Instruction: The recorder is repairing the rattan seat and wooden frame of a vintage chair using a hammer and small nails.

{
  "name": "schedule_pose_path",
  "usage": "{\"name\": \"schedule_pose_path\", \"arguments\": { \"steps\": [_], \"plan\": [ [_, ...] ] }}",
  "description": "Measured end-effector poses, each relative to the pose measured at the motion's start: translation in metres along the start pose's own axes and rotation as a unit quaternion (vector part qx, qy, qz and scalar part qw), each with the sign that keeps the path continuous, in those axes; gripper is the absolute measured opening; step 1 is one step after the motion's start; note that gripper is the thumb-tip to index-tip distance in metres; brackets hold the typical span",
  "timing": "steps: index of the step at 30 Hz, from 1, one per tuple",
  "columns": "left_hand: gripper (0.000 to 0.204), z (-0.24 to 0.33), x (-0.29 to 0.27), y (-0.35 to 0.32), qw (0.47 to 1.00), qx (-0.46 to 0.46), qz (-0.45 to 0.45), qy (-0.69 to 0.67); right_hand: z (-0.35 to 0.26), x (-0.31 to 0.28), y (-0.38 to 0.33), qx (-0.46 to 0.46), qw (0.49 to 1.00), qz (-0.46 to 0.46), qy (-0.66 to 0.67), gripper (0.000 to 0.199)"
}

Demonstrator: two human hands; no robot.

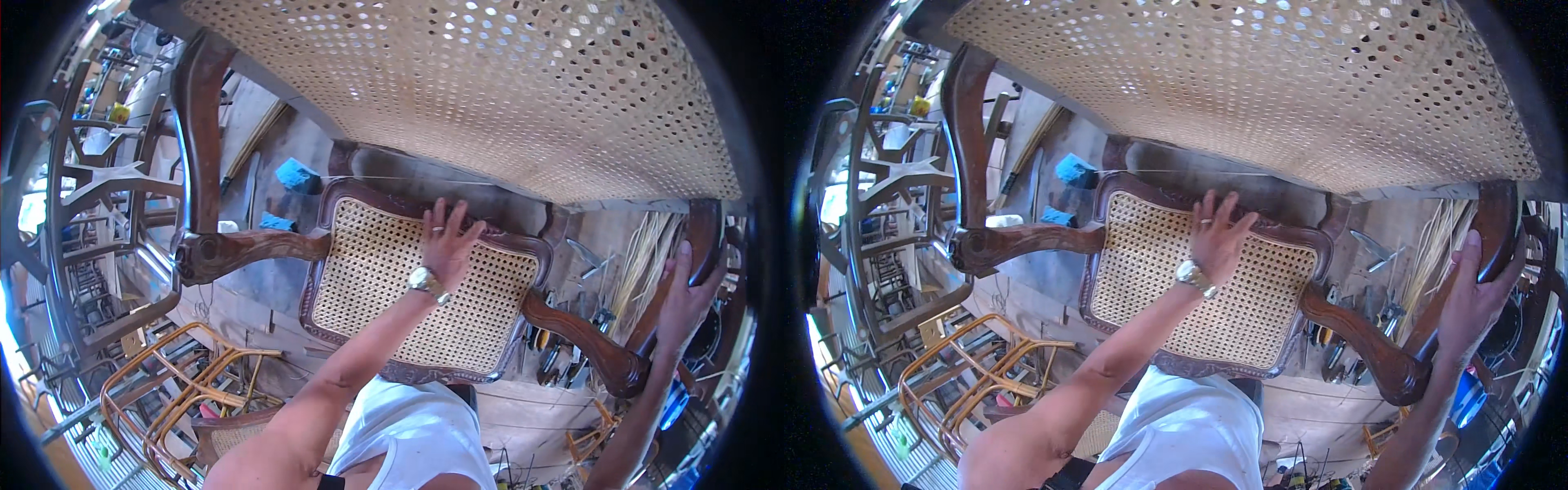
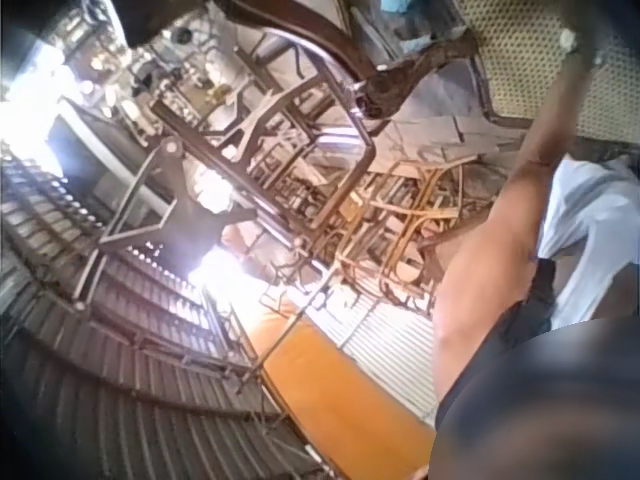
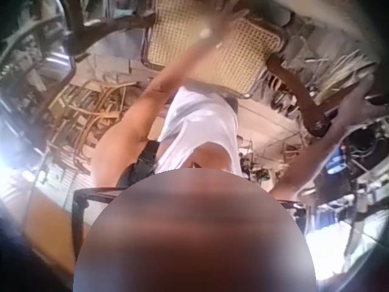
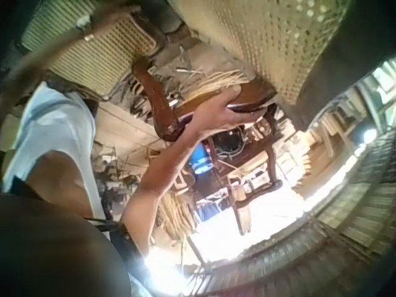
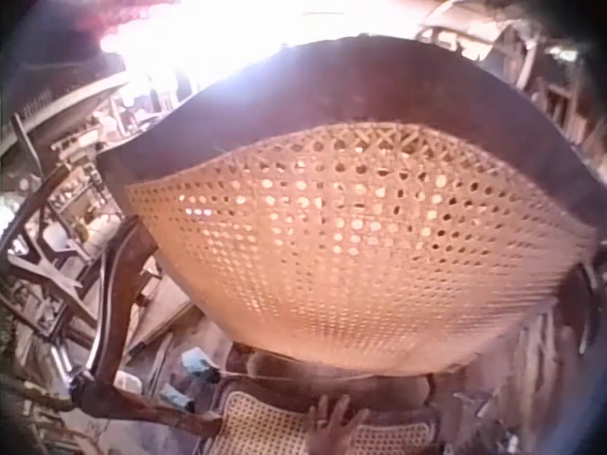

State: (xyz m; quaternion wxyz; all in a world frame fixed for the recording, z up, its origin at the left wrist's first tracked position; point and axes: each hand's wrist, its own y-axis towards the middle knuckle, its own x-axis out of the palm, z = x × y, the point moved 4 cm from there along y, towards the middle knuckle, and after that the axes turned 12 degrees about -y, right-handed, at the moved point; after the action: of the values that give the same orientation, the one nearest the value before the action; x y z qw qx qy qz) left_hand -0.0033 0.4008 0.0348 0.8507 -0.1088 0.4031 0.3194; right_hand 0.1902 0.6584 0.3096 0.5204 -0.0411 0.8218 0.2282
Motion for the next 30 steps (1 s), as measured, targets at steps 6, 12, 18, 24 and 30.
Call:
{"name": "schedule_pose_path", "arguments": {
  "steps": [6, 12, 18, 24, 30],
  "plan": [
    [0.065, -0.082, -0.061, -0.039, 0.983, -0.099, 0.132, 0.078, 0.013, 0.005, 0.004, -0.016, 1.000, 0.016, 0.004, 0.071],
    [0.091, -0.100, -0.076, -0.043, 0.970, -0.171, 0.145, 0.098, 0.000, -0.003, 0.004, 0.009, 0.999, 0.025, -0.036, 0.073],
    [0.089, -0.102, -0.073, -0.034, 0.955, -0.231, 0.139, 0.124, -0.016, -0.003, -0.001, -0.025, 1.000, 0.006, -0.012, 0.074],
    [0.085, -0.070, -0.042, -0.029, 0.962, -0.207, 0.115, 0.136, -0.018, -0.007, -0.002, -0.025, 0.999, 0.009, -0.030, 0.072],
    [0.080, 0.013, 0.026, -0.041, 0.994, -0.075, -0.049, 0.067, -0.013, -0.006, 0.000, -0.060, 0.997, 0.021, -0.054, 0.073]
  ]
}}
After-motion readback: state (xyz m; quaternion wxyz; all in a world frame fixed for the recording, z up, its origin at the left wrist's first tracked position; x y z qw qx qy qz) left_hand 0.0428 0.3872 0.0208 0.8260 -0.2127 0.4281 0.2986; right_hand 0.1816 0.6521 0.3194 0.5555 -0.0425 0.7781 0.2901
